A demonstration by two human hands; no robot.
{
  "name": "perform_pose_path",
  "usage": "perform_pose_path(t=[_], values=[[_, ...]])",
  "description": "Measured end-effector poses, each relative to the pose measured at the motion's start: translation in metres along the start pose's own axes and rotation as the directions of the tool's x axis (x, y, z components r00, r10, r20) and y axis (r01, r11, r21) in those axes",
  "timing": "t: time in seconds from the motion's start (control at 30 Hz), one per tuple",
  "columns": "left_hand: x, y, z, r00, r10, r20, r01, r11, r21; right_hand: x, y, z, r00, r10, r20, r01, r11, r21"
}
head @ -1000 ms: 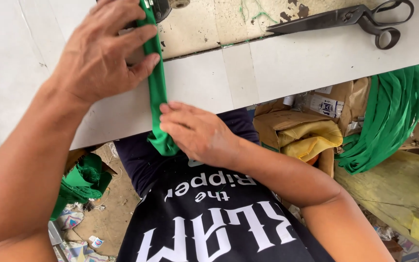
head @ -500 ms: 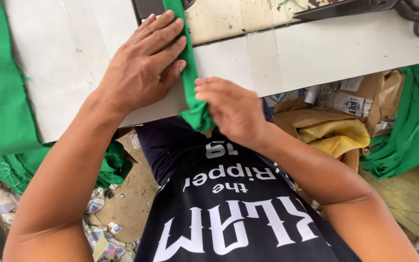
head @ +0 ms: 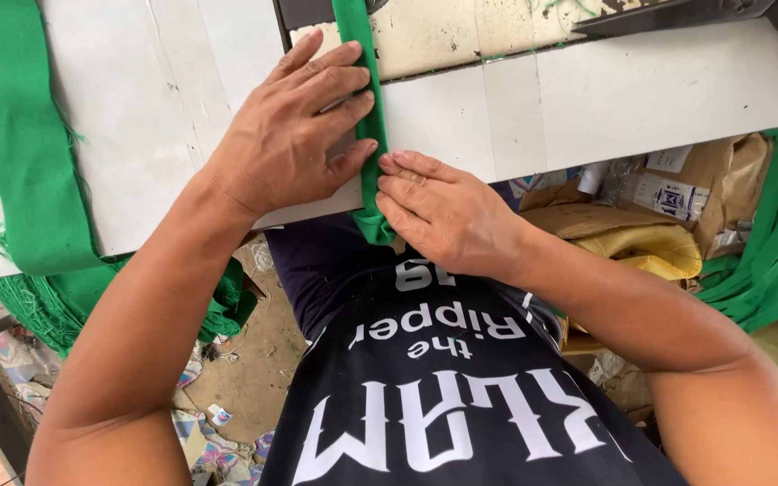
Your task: Folding the edges of green fabric strips lengthwise on a work table in a sewing factory.
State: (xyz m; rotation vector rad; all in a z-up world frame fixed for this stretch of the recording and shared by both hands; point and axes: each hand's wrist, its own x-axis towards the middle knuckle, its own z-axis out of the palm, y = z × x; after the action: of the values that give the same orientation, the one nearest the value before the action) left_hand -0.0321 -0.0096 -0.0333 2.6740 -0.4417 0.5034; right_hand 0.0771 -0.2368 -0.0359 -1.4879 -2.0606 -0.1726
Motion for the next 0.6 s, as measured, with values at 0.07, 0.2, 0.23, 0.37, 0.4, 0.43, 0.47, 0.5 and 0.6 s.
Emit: perform_pose_path(t=[0.07, 0.2, 0.23, 0.37, 0.4, 0.43, 0.47, 0.5, 0.6], values=[[0.005, -0.001, -0.003, 1.0, 0.0, 0.009, 0.0, 1.0, 0.022, 0.001, 0.002, 0.0, 1.0, 0.006, 0.0, -0.006, 1.0, 0.01], [0.015, -0.012, -0.005, 1.0, -0.014, 0.028, 0.011, 0.996, 0.087, 0.015, 0.014, -0.004, 0.999, 0.035, -0.022, -0.035, 0.999, 0.018], [0.017, -0.017, -0.006, 1.0, -0.013, 0.027, 0.01, 0.997, 0.079, 0.019, 0.017, -0.003, 0.999, 0.041, -0.016, -0.041, 0.999, 0.018], [0.021, -0.035, -0.004, 0.999, 0.033, -0.01, -0.032, 0.992, 0.119, 0.025, 0.028, 0.003, 0.994, 0.087, -0.06, -0.084, 0.995, 0.051], [0.021, -0.039, -0.004, 0.998, 0.052, -0.027, -0.048, 0.989, 0.14, 0.026, 0.03, 0.005, 0.993, 0.103, -0.054, -0.099, 0.993, 0.059], [0.02, -0.038, -0.003, 0.998, 0.051, -0.031, -0.047, 0.989, 0.139, 0.025, 0.031, 0.004, 0.994, 0.101, -0.051, -0.098, 0.993, 0.058], [0.019, -0.038, -0.002, 0.998, 0.053, -0.032, -0.048, 0.99, 0.136, 0.025, 0.032, 0.004, 0.994, 0.089, -0.062, -0.087, 0.996, 0.035], [0.016, -0.037, -0.003, 0.998, 0.054, -0.023, -0.051, 0.99, 0.128, 0.025, 0.031, 0.005, 0.993, 0.086, -0.078, -0.084, 0.996, 0.019], [0.011, -0.034, 0.0, 1.0, 0.005, 0.0, -0.005, 0.996, 0.086, 0.025, 0.034, 0.002, 0.997, 0.054, -0.053, -0.054, 0.999, 0.001]])
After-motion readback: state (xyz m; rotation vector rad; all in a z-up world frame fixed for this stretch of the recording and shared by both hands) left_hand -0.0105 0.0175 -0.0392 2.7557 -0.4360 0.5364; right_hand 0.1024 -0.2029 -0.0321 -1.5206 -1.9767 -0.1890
